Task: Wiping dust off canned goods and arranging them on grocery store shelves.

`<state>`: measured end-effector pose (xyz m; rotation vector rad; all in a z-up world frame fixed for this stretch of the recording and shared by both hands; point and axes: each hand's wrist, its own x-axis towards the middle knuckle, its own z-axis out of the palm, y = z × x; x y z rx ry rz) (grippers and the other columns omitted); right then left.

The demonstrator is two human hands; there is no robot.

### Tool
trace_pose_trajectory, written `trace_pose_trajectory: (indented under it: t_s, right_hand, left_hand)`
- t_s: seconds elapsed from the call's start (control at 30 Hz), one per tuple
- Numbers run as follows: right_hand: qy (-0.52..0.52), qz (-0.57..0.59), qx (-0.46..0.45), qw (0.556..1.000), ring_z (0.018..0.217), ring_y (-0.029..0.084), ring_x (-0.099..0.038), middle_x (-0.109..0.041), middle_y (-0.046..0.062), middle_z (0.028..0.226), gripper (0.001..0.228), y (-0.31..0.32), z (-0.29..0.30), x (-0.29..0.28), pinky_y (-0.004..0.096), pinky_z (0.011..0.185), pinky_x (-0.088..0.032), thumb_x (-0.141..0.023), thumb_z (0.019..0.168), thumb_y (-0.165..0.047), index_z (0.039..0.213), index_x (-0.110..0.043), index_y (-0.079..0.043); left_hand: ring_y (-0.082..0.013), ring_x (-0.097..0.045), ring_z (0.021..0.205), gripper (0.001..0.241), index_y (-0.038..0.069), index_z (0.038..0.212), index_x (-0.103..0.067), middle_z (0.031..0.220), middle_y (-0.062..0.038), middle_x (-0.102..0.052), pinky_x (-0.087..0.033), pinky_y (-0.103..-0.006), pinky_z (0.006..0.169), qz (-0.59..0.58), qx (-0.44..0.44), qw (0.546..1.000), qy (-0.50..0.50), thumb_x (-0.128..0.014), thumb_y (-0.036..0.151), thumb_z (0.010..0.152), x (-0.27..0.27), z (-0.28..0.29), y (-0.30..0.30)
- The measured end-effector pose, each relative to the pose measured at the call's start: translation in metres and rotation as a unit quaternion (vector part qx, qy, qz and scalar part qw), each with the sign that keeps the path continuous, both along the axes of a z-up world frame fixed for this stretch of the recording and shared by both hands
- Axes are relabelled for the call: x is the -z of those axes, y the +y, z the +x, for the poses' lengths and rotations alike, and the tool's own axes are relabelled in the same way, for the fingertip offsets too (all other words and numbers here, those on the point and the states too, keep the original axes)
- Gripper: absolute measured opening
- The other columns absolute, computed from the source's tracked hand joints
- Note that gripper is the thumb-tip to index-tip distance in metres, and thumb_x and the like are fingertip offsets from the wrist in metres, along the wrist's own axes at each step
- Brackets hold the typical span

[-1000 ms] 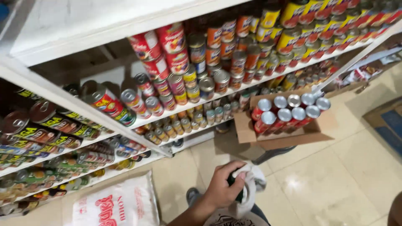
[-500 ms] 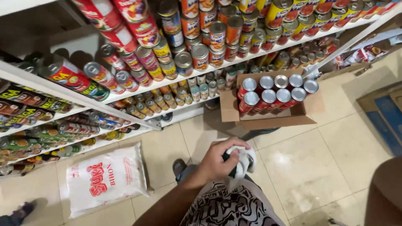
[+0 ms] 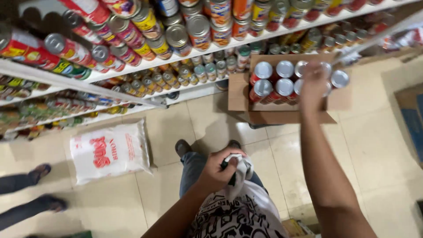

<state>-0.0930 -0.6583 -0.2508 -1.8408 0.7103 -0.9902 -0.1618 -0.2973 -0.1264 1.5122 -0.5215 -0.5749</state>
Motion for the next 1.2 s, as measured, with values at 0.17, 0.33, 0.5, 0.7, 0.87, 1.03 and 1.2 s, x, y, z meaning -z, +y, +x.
trace_pose_trajectory:
  t_s: [0.17,0.33,0.5,0.7,0.87,1.03,1.2]
  right_hand:
    - [0.386,-0.083,-0.174,0.902,0.123,0.042,-0.053,-0.038,0.022,0.146,0.091,0.045,0.028,0.074,0.053,0.094,-0.050,-0.078,0.089,-0.042,0.153,-0.028,-0.002]
    - [0.494,-0.058,-0.195,0.846,0.124,0.046,-0.055,-0.034,0.022,0.153,0.117,0.049,0.047,0.096,0.058,0.100,-0.046,-0.083,0.079,-0.052,0.160,-0.012,-0.005]
    - [0.548,-0.097,-0.204,0.806,0.122,0.041,-0.058,-0.045,0.019,0.148,0.107,0.045,0.048,0.135,0.054,0.096,-0.048,-0.083,0.080,-0.046,0.157,-0.019,-0.006]
    - [0.490,-0.139,-0.156,0.846,0.097,0.041,-0.068,-0.063,0.015,0.121,0.076,0.046,0.041,0.158,0.057,0.083,-0.052,-0.084,0.078,-0.047,0.131,-0.044,-0.010]
    - [0.393,-0.054,-0.167,0.903,0.110,0.041,-0.064,-0.059,0.020,0.129,0.080,0.064,0.019,0.108,0.052,0.092,-0.052,-0.087,0.077,-0.023,0.141,-0.045,-0.002]
    - [0.182,-0.068,-0.062,0.979,0.118,0.042,-0.063,-0.065,0.020,0.124,0.086,0.096,-0.024,0.113,0.052,0.105,-0.047,-0.097,0.062,-0.039,0.134,-0.061,-0.010]
    - [-0.030,0.346,-0.131,0.928,0.123,0.022,-0.051,-0.044,0.007,0.131,0.079,0.148,-0.068,0.052,0.036,0.114,-0.042,-0.084,0.077,-0.003,0.142,-0.041,-0.007]
  left_hand:
    - [-0.0166,-0.058,0.068,0.031,0.003,0.109,-0.070,0.089,-0.009,-0.074,-0.049,-0.0282,0.066,0.038,-0.042,0.998,-0.003,-0.053,-0.006,0.085,0.003,-0.001,-0.011]
    - [-0.0166,-0.060,0.069,0.030,0.003,0.108,-0.071,0.089,-0.009,-0.075,-0.052,-0.0278,0.066,0.068,-0.068,0.995,0.013,-0.052,-0.003,0.086,0.011,-0.005,-0.010]
    - [-0.0138,-0.057,0.064,0.028,0.002,0.108,-0.071,0.088,-0.007,-0.075,-0.049,-0.0252,0.061,0.082,-0.078,0.993,0.036,-0.052,-0.002,0.087,0.012,-0.007,-0.007]
    - [-0.0188,-0.067,0.075,0.027,0.002,0.109,-0.070,0.095,-0.010,-0.077,-0.056,-0.0303,0.071,0.101,-0.092,0.989,0.056,-0.052,0.002,0.089,0.014,-0.008,-0.003]
    - [-0.0208,-0.068,0.076,0.027,0.001,0.109,-0.069,0.095,-0.012,-0.076,-0.058,-0.0313,0.072,0.078,-0.084,0.992,0.045,-0.051,0.003,0.089,0.020,-0.007,0.000]
    - [-0.0284,-0.067,0.109,0.031,0.008,0.120,-0.070,0.112,-0.017,-0.073,-0.051,-0.0478,0.100,0.016,-0.265,0.942,0.207,-0.053,0.011,0.095,0.070,-0.008,0.007]
    - [-0.0324,-0.071,0.095,0.066,0.003,0.130,-0.066,0.114,-0.017,-0.073,-0.056,-0.0430,0.086,-0.165,-0.457,0.671,0.561,-0.069,0.046,0.079,0.070,0.043,0.038]
